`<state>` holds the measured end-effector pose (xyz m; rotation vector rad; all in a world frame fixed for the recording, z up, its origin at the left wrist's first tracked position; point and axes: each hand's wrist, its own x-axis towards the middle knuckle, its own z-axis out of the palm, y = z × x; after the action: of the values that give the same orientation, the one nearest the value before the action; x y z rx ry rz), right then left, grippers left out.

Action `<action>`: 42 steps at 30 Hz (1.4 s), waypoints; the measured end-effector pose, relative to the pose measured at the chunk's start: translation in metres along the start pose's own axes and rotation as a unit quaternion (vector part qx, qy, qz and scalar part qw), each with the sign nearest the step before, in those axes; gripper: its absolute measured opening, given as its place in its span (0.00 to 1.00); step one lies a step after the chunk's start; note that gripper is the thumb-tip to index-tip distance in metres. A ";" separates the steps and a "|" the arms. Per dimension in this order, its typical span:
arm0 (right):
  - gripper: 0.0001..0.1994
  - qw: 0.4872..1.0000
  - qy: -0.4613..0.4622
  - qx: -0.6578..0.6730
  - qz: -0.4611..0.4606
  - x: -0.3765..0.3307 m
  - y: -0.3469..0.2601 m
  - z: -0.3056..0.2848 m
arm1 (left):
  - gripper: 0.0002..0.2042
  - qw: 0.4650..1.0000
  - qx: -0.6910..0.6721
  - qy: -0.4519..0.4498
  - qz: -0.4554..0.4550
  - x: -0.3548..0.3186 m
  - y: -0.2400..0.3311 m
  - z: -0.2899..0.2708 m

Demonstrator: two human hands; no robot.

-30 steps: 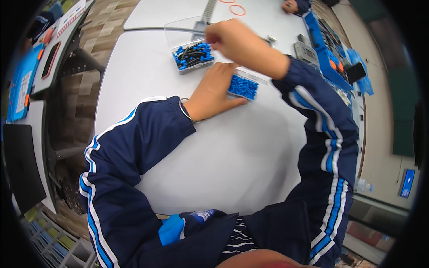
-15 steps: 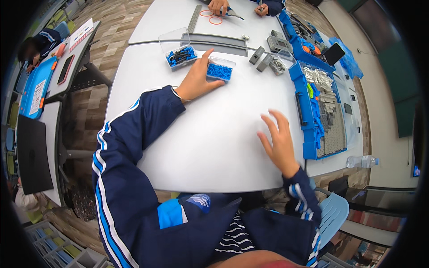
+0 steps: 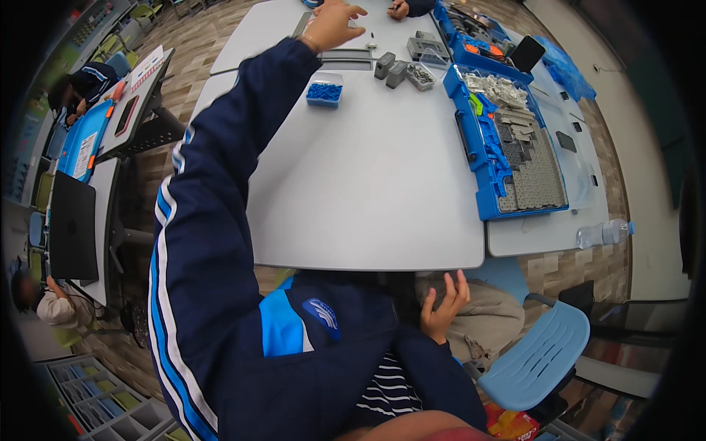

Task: The person sorts blue plastic pieces from a container, then uses pliers to cut a long gray strip and attaches a blue gear to it. The person handles small parts and tools on a white table.

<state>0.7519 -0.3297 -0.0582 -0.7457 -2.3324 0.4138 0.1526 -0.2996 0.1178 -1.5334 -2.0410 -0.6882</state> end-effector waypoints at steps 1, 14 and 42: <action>0.20 1.000 -0.011 -0.010 0.006 -0.009 0.006 -0.002 | 0.20 0.993 0.113 0.014 0.014 0.016 -0.010 0.014; 0.15 0.992 0.000 -0.011 0.124 -0.034 0.042 -0.017 | 0.18 0.956 0.126 -0.259 -0.062 0.097 -0.083 0.210; 0.07 0.986 -0.059 -0.124 0.090 -0.028 0.037 0.005 | 0.12 0.964 0.006 -0.229 -0.139 -0.084 -0.090 -0.066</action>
<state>0.7811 -0.3178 -0.0923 -1.0832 -2.4659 0.2525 0.0924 -0.4250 0.1032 -1.5175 -2.6344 -0.4437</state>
